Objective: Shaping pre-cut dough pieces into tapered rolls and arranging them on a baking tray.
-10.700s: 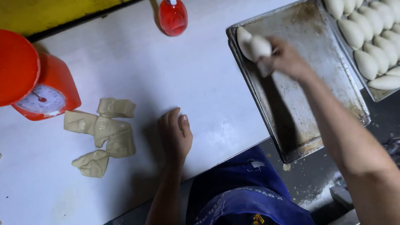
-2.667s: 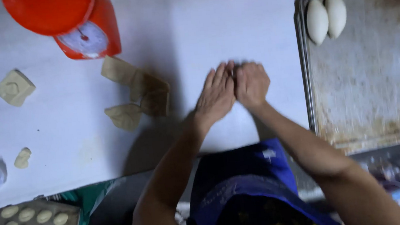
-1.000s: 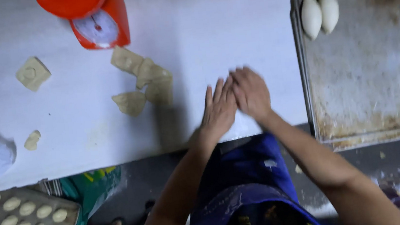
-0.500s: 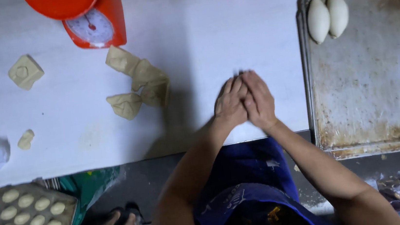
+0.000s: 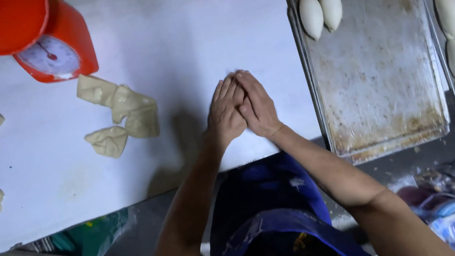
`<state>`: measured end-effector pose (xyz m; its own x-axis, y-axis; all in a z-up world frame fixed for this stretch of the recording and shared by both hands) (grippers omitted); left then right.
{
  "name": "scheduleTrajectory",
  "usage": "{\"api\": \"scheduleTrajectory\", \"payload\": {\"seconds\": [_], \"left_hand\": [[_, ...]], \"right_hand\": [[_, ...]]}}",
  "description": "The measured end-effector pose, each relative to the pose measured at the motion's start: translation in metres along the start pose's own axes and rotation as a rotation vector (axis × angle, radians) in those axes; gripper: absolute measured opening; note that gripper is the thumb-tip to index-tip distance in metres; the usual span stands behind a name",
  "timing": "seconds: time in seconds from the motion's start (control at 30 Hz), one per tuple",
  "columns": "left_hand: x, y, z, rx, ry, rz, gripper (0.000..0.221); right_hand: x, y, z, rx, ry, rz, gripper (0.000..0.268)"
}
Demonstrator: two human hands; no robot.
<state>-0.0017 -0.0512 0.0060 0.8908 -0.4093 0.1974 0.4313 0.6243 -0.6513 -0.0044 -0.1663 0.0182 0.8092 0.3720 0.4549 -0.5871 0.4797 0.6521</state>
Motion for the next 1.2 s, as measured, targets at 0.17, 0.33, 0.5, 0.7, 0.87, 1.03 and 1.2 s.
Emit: {"api": "scheduleTrajectory", "payload": {"seconds": [0.17,0.33,0.5,0.7,0.87,1.03,1.2], "left_hand": [[-0.047,-0.041,-0.009,-0.079,-0.235,-0.074,0.039],[0.005,0.013,-0.033,0.097,-0.270,0.281,0.031],[-0.016,0.034,0.014,-0.971,-0.394,0.525,0.040],[-0.047,0.029,0.050,-0.353,-0.521,0.430,0.037],[-0.054,0.021,0.040,-0.022,-0.428,0.277,0.031],[-0.022,-0.012,0.051,0.083,-0.240,0.293,0.017],[-0.024,-0.013,0.032,0.085,-0.306,0.269,0.020]], "right_hand": [[-0.039,0.020,0.006,0.050,0.052,-0.007,0.074],[-0.001,-0.013,-0.001,0.132,0.063,-0.349,0.068],[0.011,-0.007,0.015,0.704,0.261,-0.619,0.065],[0.015,0.024,0.025,-0.479,0.891,-0.115,0.071],[0.013,-0.011,0.113,0.267,0.557,-0.557,0.062],[0.035,-0.148,0.220,0.009,0.181,-0.751,0.064],[0.080,-0.227,0.239,-0.125,0.069,-0.815,0.051]]}}
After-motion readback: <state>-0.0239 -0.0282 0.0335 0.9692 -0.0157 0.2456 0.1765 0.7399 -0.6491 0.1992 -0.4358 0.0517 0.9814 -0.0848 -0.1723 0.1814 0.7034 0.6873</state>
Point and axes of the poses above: each hand's wrist, its own x-axis towards the middle knuckle, its own z-axis out of the back of the hand, y = z × x, the point moved 4 cm from there along x, towards the middle knuckle, and after that the axes turned 6 degrees about -x, right-handed, at the moved point
